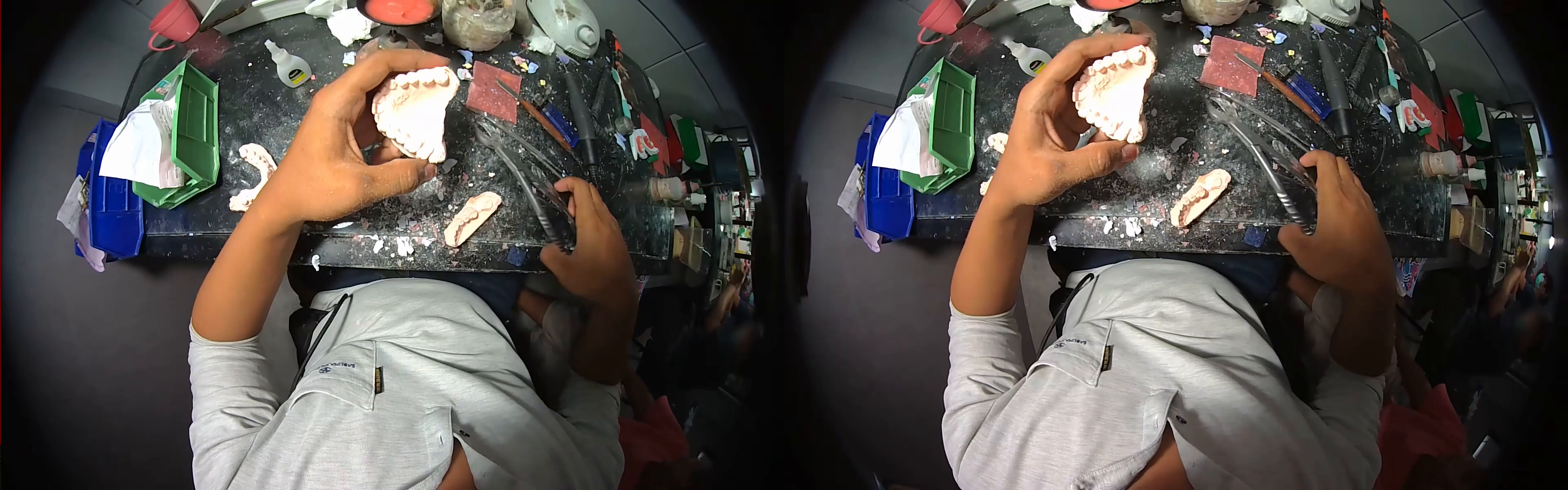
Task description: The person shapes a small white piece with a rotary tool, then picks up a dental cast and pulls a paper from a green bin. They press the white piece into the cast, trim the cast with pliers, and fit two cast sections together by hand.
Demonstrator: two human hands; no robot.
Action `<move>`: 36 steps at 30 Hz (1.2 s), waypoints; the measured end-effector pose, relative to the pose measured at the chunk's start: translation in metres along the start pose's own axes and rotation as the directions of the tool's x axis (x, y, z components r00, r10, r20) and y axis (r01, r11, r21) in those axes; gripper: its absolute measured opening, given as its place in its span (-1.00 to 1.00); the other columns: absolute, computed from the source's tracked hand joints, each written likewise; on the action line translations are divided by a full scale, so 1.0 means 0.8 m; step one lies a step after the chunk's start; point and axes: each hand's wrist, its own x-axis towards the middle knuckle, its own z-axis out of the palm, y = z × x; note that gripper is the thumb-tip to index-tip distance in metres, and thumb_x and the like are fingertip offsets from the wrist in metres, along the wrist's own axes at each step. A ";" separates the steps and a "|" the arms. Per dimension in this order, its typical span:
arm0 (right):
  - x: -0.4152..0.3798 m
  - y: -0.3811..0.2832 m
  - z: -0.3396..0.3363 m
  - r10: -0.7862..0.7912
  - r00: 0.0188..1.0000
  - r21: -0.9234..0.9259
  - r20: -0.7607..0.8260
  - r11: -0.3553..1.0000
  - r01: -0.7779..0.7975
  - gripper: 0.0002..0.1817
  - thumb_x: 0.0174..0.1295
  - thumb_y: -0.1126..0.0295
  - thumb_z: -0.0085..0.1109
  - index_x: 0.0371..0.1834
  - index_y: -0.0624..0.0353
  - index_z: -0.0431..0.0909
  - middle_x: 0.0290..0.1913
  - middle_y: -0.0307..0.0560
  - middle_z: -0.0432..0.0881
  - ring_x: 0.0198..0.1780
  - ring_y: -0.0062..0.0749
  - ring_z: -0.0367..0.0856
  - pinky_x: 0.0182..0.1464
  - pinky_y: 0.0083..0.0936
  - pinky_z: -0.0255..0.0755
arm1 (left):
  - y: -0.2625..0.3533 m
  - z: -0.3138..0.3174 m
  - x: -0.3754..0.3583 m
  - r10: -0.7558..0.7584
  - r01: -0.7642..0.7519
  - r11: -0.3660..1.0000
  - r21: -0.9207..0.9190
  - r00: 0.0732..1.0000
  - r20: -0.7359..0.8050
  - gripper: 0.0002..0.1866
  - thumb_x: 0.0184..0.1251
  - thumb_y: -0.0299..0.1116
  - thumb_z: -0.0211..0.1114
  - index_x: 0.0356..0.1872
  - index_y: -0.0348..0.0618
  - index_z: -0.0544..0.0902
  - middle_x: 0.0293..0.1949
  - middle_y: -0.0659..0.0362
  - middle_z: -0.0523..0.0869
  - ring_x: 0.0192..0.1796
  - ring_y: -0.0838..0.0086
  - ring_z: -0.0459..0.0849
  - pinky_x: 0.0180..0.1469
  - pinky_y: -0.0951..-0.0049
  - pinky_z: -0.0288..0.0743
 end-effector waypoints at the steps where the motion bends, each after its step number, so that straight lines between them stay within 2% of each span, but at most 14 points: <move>1: 0.004 -0.001 -0.003 0.001 1.000 -0.004 -0.001 1.000 -0.001 -0.33 -0.03 0.55 0.32 0.27 0.16 0.43 0.02 0.11 0.59 0.07 0.08 0.65 0.18 -0.04 0.53 | 0.003 0.000 -0.001 0.003 -0.003 1.000 -0.003 1.000 0.000 -0.12 -0.08 -0.64 0.55 0.44 -0.34 0.48 0.22 0.14 0.64 0.10 0.58 0.65 0.14 0.52 0.59; 4: 0.010 -0.001 -0.011 0.201 0.969 0.081 0.142 0.973 -0.214 -0.40 0.01 0.60 0.23 0.23 0.20 0.45 -0.06 0.19 0.61 0.01 0.15 0.67 0.17 -0.07 0.53 | 0.007 0.002 -0.003 -0.045 0.043 0.998 0.038 0.998 0.043 -0.13 -0.03 -0.64 0.54 0.44 -0.33 0.44 0.16 0.12 0.66 0.07 0.56 0.66 0.11 0.53 0.60; 6: 0.008 0.009 -0.003 0.176 0.980 0.174 0.097 0.966 -0.191 -0.45 0.05 0.65 0.18 0.20 0.19 0.48 -0.21 0.01 0.58 -0.16 -0.17 0.67 -0.01 -0.35 0.53 | 0.000 0.008 -0.004 -0.014 0.003 0.982 -0.187 0.998 -0.056 -0.15 0.03 -0.63 0.52 0.45 -0.32 0.39 0.08 0.08 0.67 0.01 0.53 0.67 -0.02 0.55 0.62; 9: 0.003 0.029 -0.007 0.121 0.983 0.409 0.141 0.897 -0.169 -0.52 0.18 0.67 0.15 0.22 0.22 0.52 -0.25 -0.25 0.48 -0.24 -0.61 0.50 -0.18 -0.63 0.36 | 0.001 -0.004 0.000 -0.042 0.031 0.979 -0.202 0.998 -0.054 -0.17 0.09 -0.61 0.51 0.44 -0.31 0.35 0.04 0.04 0.68 -0.03 0.51 0.70 -0.14 0.55 0.62; 10: 0.002 0.027 -0.007 0.114 0.983 0.405 0.144 0.899 -0.164 -0.52 0.18 0.67 0.15 0.22 0.22 0.52 -0.25 -0.25 0.48 -0.24 -0.61 0.50 -0.18 -0.63 0.36 | 0.001 -0.009 0.001 -0.041 0.027 0.979 -0.202 0.997 -0.063 -0.17 0.09 -0.61 0.51 0.44 -0.31 0.35 0.04 0.04 0.68 -0.03 0.51 0.70 -0.14 0.55 0.62; 12: -0.001 0.011 -0.010 0.042 0.989 0.772 0.144 0.620 -0.139 -0.52 0.30 0.64 0.16 0.32 0.31 0.48 -0.25 -0.41 0.37 -0.26 -0.81 0.30 -0.22 -0.73 0.21 | 0.000 -0.019 0.004 -0.073 0.063 0.935 -0.350 0.997 -0.017 -0.22 0.10 -0.69 0.54 0.37 -0.37 0.37 0.10 0.07 0.68 0.04 0.55 0.72 -0.01 0.57 0.67; 13: -0.005 -0.001 -0.012 0.010 0.987 0.780 0.160 0.612 -0.132 -0.43 0.44 0.54 0.12 0.52 0.39 0.35 -0.24 -0.39 0.38 -0.26 -0.77 0.31 -0.19 -0.73 0.23 | 0.000 -0.020 0.004 -0.057 0.052 0.933 -0.356 0.998 -0.002 -0.21 0.12 -0.70 0.56 0.38 -0.36 0.36 0.17 0.04 0.65 0.13 0.51 0.71 0.11 0.52 0.69; 17: -0.010 -0.034 0.026 -0.104 0.995 0.782 0.004 0.620 0.061 -0.29 0.56 0.33 0.02 0.72 0.26 0.10 -0.20 -0.30 0.43 -0.24 -0.68 0.35 -0.10 -0.68 0.30 | -0.005 0.001 0.005 0.064 -0.073 0.969 -0.234 0.997 -0.045 -0.20 0.13 -0.76 0.57 0.39 -0.33 0.34 0.21 0.03 0.61 0.18 0.48 0.70 0.15 0.47 0.71; 21: -0.006 -0.059 0.042 -0.077 0.990 0.589 -0.122 0.797 0.135 -0.38 0.59 0.30 -0.01 0.69 0.11 0.23 -0.19 -0.07 0.45 -0.23 -0.45 0.42 -0.03 -0.52 0.41 | -0.009 0.008 0.001 0.057 -0.066 0.973 -0.222 0.997 -0.047 -0.15 0.08 -0.75 0.59 0.41 -0.25 0.35 0.29 -0.02 0.61 0.22 0.44 0.68 0.21 0.45 0.64; 24: -0.006 -0.059 0.038 -0.093 0.994 0.546 -0.057 0.831 0.109 -0.30 0.57 0.27 0.04 0.73 0.15 0.13 -0.06 -0.23 0.43 -0.16 -0.63 0.35 -0.04 -0.72 0.32 | -0.005 0.006 0.000 0.051 -0.052 0.988 -0.142 0.999 -0.011 -0.16 0.08 -0.73 0.60 0.40 -0.24 0.36 0.32 0.00 0.59 0.28 0.44 0.65 0.24 0.43 0.62; 31: -0.008 -0.066 0.030 -0.107 0.992 0.466 -0.060 0.876 0.123 -0.36 0.58 0.36 0.02 0.70 0.14 0.20 -0.12 -0.21 0.44 -0.20 -0.61 0.37 -0.08 -0.69 0.36 | -0.010 0.007 -0.001 0.105 -0.105 0.994 -0.042 0.995 -0.002 -0.18 0.07 -0.72 0.61 0.37 -0.24 0.38 0.35 0.02 0.57 0.35 0.43 0.59 0.34 0.37 0.56; 33: -0.009 -0.071 0.030 -0.086 0.989 0.439 -0.120 0.889 0.130 -0.41 0.52 0.45 0.06 0.62 0.18 0.35 -0.15 0.09 0.54 -0.21 -0.22 0.56 -0.06 -0.34 0.48 | -0.011 0.008 -0.002 0.122 -0.122 0.992 0.016 0.992 0.005 -0.19 0.09 -0.71 0.61 0.37 -0.24 0.37 0.38 0.01 0.54 0.35 0.39 0.58 0.36 0.35 0.55; 34: -0.007 -0.067 0.037 -0.086 0.989 0.439 -0.122 0.889 0.131 -0.41 0.52 0.45 0.06 0.62 0.18 0.35 -0.15 0.09 0.54 -0.21 -0.22 0.56 -0.06 -0.34 0.48 | -0.011 0.008 -0.003 0.124 -0.124 0.992 0.016 0.992 0.006 -0.19 0.09 -0.71 0.61 0.37 -0.24 0.37 0.38 0.01 0.54 0.35 0.39 0.58 0.36 0.35 0.55; 36: -0.001 -0.059 0.057 -0.147 0.931 0.328 -0.334 0.908 0.261 -0.64 0.51 0.40 0.16 0.29 0.31 0.57 -0.23 0.20 0.62 -0.28 -0.01 0.65 -0.17 -0.19 0.50 | -0.012 0.009 -0.003 0.156 -0.157 0.987 0.036 0.988 0.020 -0.19 0.11 -0.71 0.60 0.37 -0.28 0.35 0.39 -0.01 0.50 0.38 0.38 0.56 0.41 0.32 0.52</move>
